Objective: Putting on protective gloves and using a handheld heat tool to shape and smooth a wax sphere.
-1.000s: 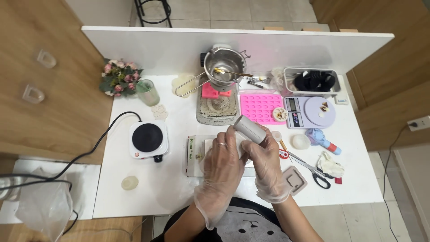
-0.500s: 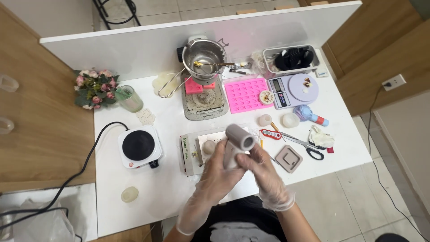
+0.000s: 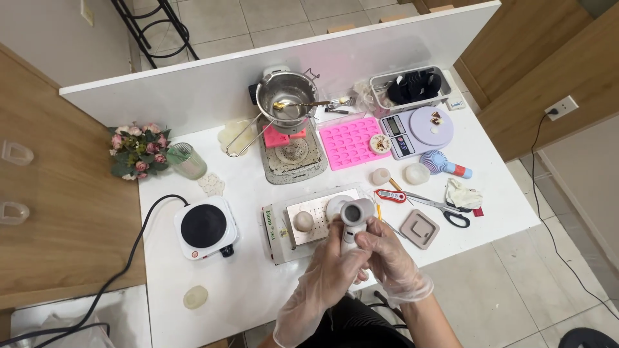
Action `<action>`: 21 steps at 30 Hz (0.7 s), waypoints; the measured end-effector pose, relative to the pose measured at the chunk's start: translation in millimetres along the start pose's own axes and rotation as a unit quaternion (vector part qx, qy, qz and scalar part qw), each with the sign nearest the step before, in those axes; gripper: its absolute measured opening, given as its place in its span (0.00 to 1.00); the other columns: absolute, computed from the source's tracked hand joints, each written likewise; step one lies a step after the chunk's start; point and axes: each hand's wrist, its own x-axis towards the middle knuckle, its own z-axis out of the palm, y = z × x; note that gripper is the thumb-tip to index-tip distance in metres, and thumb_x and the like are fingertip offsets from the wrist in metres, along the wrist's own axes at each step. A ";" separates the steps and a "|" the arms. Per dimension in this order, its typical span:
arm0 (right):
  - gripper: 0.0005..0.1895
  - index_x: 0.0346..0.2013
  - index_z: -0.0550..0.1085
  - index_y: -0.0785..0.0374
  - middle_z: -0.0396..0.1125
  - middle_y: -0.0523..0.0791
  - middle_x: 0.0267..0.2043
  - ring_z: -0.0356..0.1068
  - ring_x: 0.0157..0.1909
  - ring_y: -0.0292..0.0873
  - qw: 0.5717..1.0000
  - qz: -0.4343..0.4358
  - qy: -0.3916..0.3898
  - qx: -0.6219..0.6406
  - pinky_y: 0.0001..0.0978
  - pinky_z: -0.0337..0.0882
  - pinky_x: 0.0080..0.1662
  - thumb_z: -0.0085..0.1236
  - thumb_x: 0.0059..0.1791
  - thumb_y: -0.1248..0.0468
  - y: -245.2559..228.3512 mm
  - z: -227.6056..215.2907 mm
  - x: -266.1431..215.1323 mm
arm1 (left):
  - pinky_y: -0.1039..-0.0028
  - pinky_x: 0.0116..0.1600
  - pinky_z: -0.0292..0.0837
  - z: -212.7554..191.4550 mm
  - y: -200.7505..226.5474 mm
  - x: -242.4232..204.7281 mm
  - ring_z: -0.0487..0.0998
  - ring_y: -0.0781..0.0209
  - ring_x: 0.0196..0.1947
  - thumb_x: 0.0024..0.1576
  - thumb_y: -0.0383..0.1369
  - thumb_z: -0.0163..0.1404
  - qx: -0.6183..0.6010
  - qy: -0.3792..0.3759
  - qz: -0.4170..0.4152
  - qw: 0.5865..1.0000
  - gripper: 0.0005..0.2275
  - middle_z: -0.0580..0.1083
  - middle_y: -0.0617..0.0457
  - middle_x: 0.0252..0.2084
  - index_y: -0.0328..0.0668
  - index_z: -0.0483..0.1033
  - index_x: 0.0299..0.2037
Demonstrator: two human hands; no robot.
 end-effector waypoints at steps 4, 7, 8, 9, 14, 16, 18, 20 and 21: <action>0.19 0.43 0.74 0.79 0.71 0.52 0.32 0.65 0.23 0.38 0.987 -0.038 0.107 -0.115 0.23 0.64 0.22 0.61 0.44 0.64 -5.4 6.8 6.1 | 0.77 0.25 0.79 -3.9 -4.4 4.3 0.80 0.61 0.26 0.61 0.39 0.44 0.076 -0.022 0.028 0.996 0.20 0.76 0.48 0.34 0.39 0.62 0.61; 0.23 0.45 0.73 0.78 0.72 0.55 0.39 0.67 0.25 0.43 0.983 -0.037 0.139 -0.111 0.27 0.65 0.21 0.62 0.43 0.62 -2.7 12.0 8.2 | 0.77 0.30 0.77 -8.2 -15.4 3.6 0.79 0.63 0.29 0.54 0.38 0.49 -0.032 -0.003 -0.091 0.995 0.27 0.78 0.49 0.35 0.40 0.64 0.65; 0.27 0.47 0.72 0.79 0.72 0.56 0.39 0.67 0.22 0.44 0.985 -0.033 0.137 -0.102 0.28 0.65 0.17 0.64 0.41 0.61 -1.5 13.1 8.6 | 0.78 0.30 0.76 -9.8 -24.4 4.5 0.78 0.64 0.29 0.51 0.35 0.51 -0.061 -0.008 -0.079 0.995 0.31 0.78 0.48 0.37 0.35 0.61 0.67; 0.27 0.47 0.72 0.79 0.72 0.56 0.39 0.67 0.22 0.44 0.985 -0.035 0.138 -0.102 0.28 0.65 0.17 0.64 0.41 0.61 -0.5 14.7 8.6 | 0.78 0.30 0.76 -11.2 -35.7 2.9 0.78 0.64 0.29 0.51 0.35 0.51 -0.061 -0.009 -0.078 0.995 0.31 0.78 0.48 0.37 0.35 0.61 0.67; 0.29 0.44 0.72 0.83 0.74 0.64 0.37 0.59 0.07 0.42 0.966 0.116 0.165 -0.161 0.25 0.59 0.09 0.61 0.40 0.57 -1.9 14.7 -6.0 | 0.77 0.28 0.75 -2.9 -56.1 -7.1 0.79 0.60 0.26 0.51 0.46 0.58 -0.196 -0.055 -0.030 0.979 0.23 0.78 0.45 0.30 0.26 0.78 0.39; 0.28 0.42 0.73 0.81 0.71 0.59 0.29 0.57 0.07 0.40 0.965 0.108 0.149 -0.186 0.25 0.57 0.09 0.60 0.42 0.55 -3.5 16.2 -10.7 | 0.75 0.30 0.77 1.0 -61.4 -5.2 0.80 0.57 0.28 0.49 0.50 0.56 -0.191 -0.078 -0.047 0.977 0.27 0.77 0.43 0.32 0.25 0.76 0.42; 0.27 0.41 0.74 0.79 0.69 0.54 0.21 0.56 0.07 0.39 0.963 0.100 0.134 -0.212 0.25 0.54 0.09 0.58 0.43 0.52 -1.8 10.0 -17.0 | 0.73 0.32 0.79 4.3 -68.2 -5.9 0.81 0.54 0.30 0.47 0.55 0.55 -0.186 -0.102 -0.063 0.975 0.32 0.76 0.42 0.33 0.25 0.75 0.45; 0.19 0.39 0.73 0.76 0.74 0.57 0.34 0.67 0.16 0.47 0.965 0.064 0.165 -0.196 0.33 0.63 0.12 0.58 0.45 0.60 2.4 -4.1 -21.4 | 0.76 0.33 0.81 5.5 -75.7 -6.7 0.81 0.59 0.28 0.54 0.52 0.51 -0.125 -0.122 -0.029 0.984 0.26 0.78 0.44 0.33 0.27 0.76 0.43; 0.19 0.39 0.73 0.76 0.74 0.57 0.34 0.67 0.16 0.47 0.965 0.065 0.166 -0.194 0.33 0.63 0.12 0.58 0.45 0.60 1.1 -4.5 -23.0 | 0.76 0.33 0.81 5.3 -76.2 -9.0 0.81 0.59 0.28 0.54 0.52 0.51 -0.125 -0.122 -0.032 0.984 0.26 0.78 0.44 0.33 0.27 0.76 0.43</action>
